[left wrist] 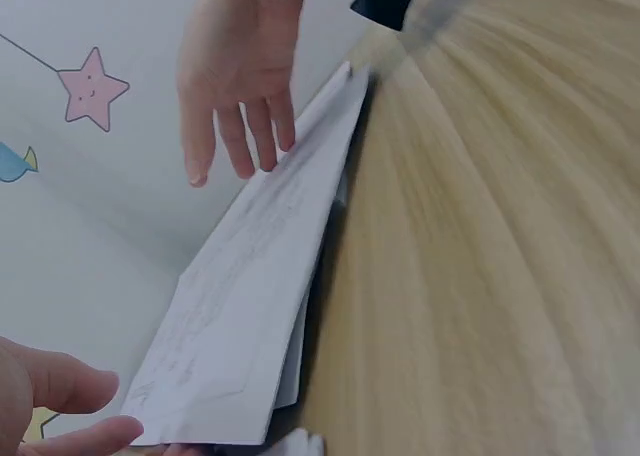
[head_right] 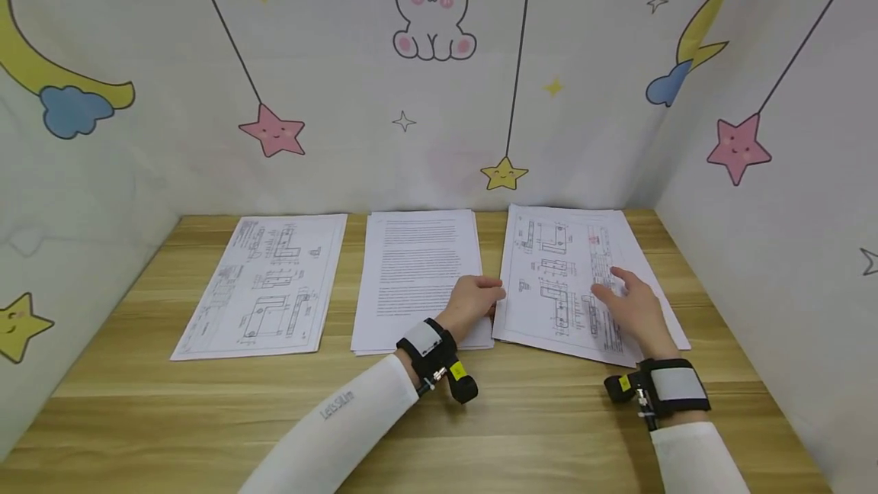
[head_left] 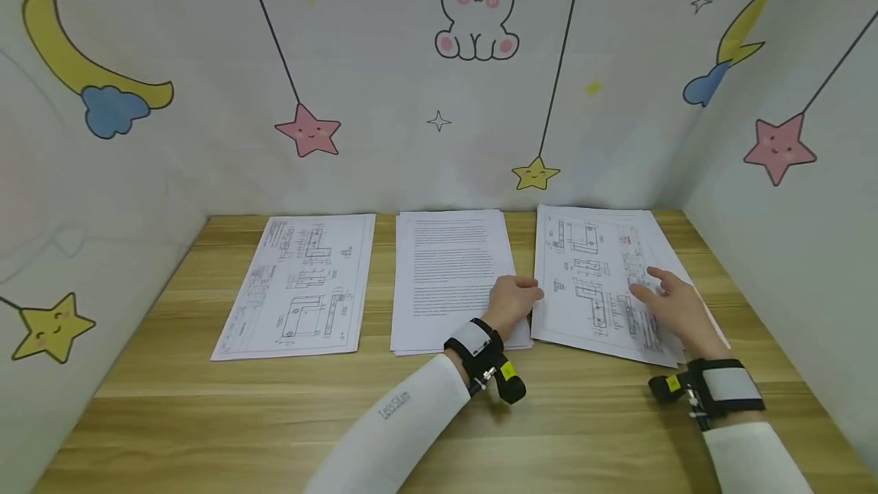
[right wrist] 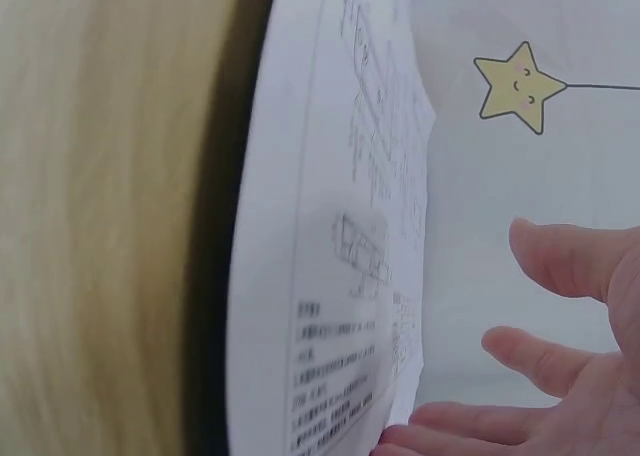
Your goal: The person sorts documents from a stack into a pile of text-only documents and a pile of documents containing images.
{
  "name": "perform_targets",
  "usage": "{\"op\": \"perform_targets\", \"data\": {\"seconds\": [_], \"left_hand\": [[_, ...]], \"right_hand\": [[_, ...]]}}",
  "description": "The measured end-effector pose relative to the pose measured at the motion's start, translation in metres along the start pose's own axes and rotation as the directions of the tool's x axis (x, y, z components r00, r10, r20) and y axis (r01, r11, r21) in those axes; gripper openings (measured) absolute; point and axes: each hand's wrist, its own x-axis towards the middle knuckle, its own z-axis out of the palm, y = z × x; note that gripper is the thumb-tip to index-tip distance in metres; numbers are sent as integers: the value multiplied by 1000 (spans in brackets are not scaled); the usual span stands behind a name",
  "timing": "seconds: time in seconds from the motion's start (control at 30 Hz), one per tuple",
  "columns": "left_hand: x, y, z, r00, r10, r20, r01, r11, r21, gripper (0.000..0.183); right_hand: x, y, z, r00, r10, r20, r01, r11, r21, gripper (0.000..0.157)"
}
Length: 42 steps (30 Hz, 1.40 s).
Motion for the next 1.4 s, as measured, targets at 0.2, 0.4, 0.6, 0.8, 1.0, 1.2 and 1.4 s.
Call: {"op": "perform_targets", "data": {"seconds": [0.2, 0.4, 0.6, 0.8, 1.0, 1.2, 1.4], "left_hand": [[4, 14, 7, 996, -90, 26, 94, 974, -206, 48], [8, 9, 17, 990, -125, 62, 137, 957, -256, 56], [13, -3, 21, 999, -39, 32, 44, 983, -179, 34], [15, -5, 14, 988, 38, 148, -8, 980, -197, 27], [13, -6, -7, 979, 90, 182, -52, 978, -202, 35], [6, -6, -54, 959, 191, 209, -138, 960, -245, 48], [-8, -4, -112, 916, 322, 238, -255, 927, -276, 47]], "right_hand": [[1, -5, -2, 997, 83, 6, -83, 984, 156, 80], [4, -1, 5, 991, 136, -1, -131, 957, 259, 78], [-4, -11, 13, 993, 114, 27, -117, 960, 256, 74], [-4, -13, 15, 996, 81, 23, -84, 971, 222, 75], [20, 9, 28, 995, 95, -10, -90, 972, 219, 83], [6, -24, 39, 998, 32, 58, -49, 949, 312, 89], [-23, -80, 55, 976, -79, 202, -53, 814, 578, 85]]}}
